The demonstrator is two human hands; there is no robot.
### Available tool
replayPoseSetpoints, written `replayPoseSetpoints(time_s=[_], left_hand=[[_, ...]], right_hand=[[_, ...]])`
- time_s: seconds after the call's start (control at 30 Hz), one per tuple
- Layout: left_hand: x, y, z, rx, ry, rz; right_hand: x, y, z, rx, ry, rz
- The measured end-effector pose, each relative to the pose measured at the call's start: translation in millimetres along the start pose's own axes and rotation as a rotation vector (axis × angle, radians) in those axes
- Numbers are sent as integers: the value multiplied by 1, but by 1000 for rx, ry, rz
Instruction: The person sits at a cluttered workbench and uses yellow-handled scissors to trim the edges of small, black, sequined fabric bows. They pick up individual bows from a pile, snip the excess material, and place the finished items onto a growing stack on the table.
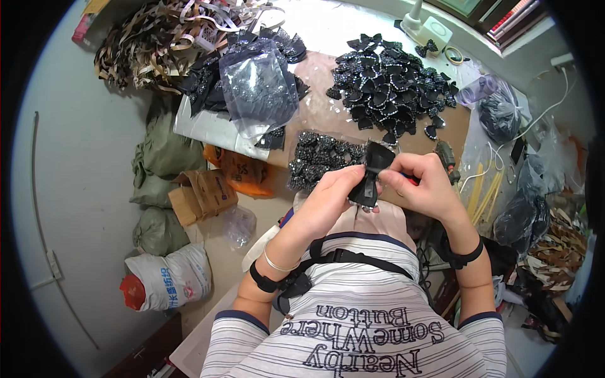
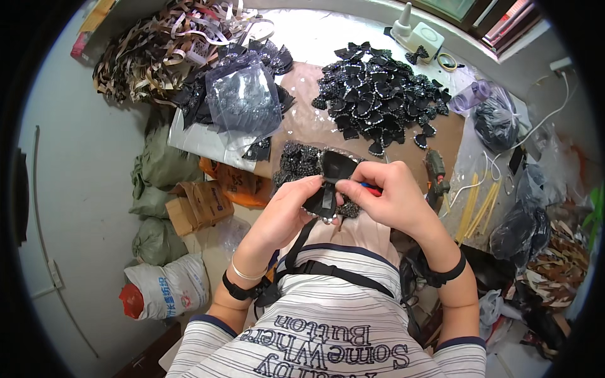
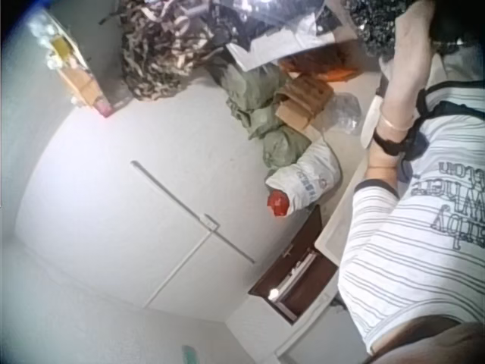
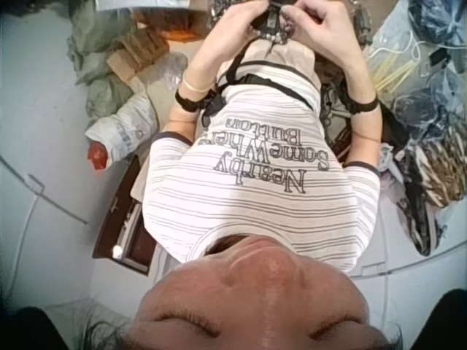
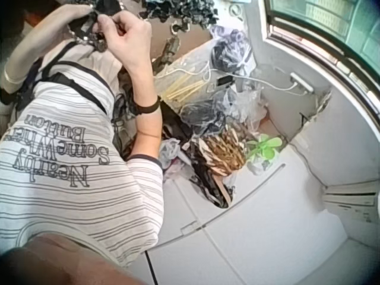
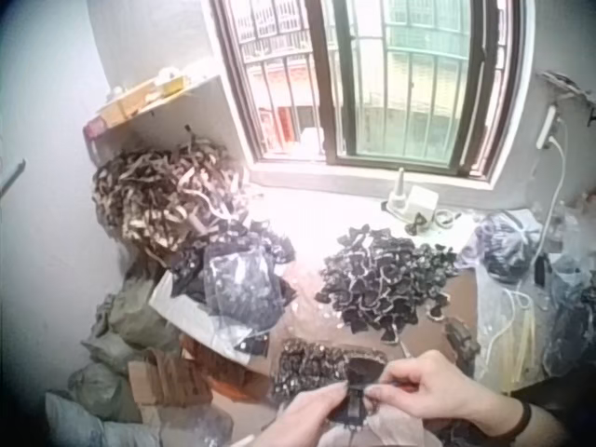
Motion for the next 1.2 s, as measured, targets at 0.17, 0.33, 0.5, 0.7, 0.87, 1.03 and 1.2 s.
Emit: replayPoseSetpoints(time_s=[0.17, 0.33, 0.5, 0.7, 0.87, 1.03, 1.2], left_hand=[[9, 4, 0, -2, -24, -88], [9, 4, -3, -63, -27, -119], [11, 4, -8, -185, 290, -153], [12, 4, 8, -40, 57, -146], [12, 3, -6, -280, 324, -152], [6, -1, -14, -409, 566, -194], [5, -4, -14, -420, 567, -217]], right_hand=[[-8, -14, -22, -241, 292, 76], [-20, -27, -39, -406, 325, 253], [-25, -23, -34, -450, 445, 301], [-30, -28, -42, -503, 593, 350], [-24, -29, -36, -526, 486, 395], [-29, -28, -42, -555, 486, 398], [-30, -30, -49, -556, 497, 399]])
Point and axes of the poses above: each hand's wrist, its own y-axis towards the middle knuckle, its own x-axis out of the back of the hand, z = x × y, the point moved 9 cm from there along y, towards the middle knuckle, and after that the axes turned 4 degrees about x, right-handed, at the moved point
